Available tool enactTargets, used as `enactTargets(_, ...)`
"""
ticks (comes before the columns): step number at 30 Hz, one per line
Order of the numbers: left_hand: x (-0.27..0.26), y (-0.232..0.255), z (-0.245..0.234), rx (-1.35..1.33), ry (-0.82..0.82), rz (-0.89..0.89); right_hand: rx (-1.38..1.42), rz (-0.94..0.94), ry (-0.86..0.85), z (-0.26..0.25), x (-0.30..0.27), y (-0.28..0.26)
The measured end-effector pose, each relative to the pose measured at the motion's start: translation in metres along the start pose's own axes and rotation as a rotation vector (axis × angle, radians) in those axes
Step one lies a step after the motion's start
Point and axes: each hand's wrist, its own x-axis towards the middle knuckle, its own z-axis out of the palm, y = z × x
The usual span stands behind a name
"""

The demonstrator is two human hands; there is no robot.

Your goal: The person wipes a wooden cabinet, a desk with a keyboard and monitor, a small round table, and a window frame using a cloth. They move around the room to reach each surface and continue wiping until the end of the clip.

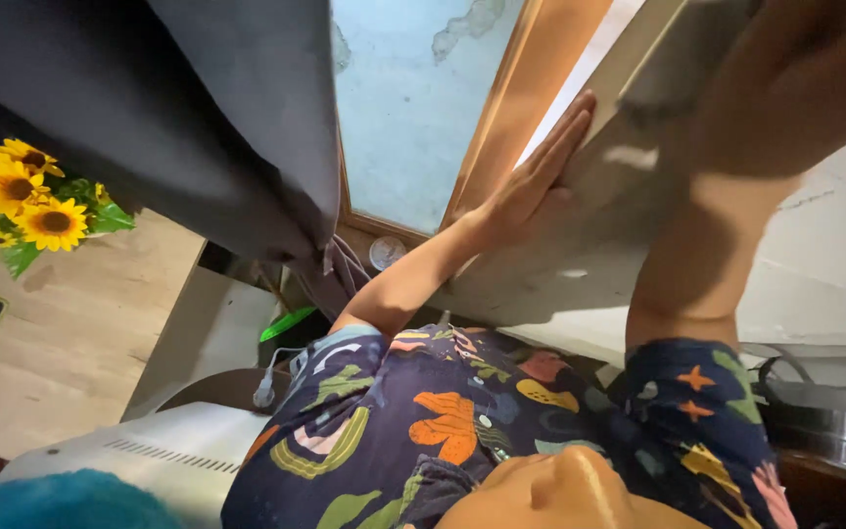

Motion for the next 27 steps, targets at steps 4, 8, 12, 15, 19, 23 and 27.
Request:
enactTargets(4,-0.018,-0.011,0.007,0.048,0.013,-0.011,0.147,0.200,0.185,0.057,-0.110,0.006)
enactTargets(8,-0.076,-0.068,0.026,0.088,-0.010,-0.157,0.186,-0.240,0.142,0.042,-0.134,-0.033)
enactTargets(12,-0.118,-0.107,0.041,0.117,-0.018,-0.108,0.240,-0.300,0.099,0.024,-0.134,-0.047)
enactTargets(15,-0.084,-0.053,0.019,0.060,-0.016,-0.110,0.209,-0.205,0.072,0.052,-0.146,0.000)
enactTargets(19,-0.060,-0.012,-0.003,-0.031,-0.078,-0.157,0.109,-0.020,0.149,0.045,-0.111,0.028)
enactTargets(23,-0.057,-0.010,-0.012,-0.046,-0.087,-0.138,0.098,-0.170,0.255,0.070,-0.130,0.053)
enactTargets(27,-0.050,0.008,-0.026,-0.193,-0.128,-0.134,0.206,0.137,0.137,0.075,-0.188,0.003)
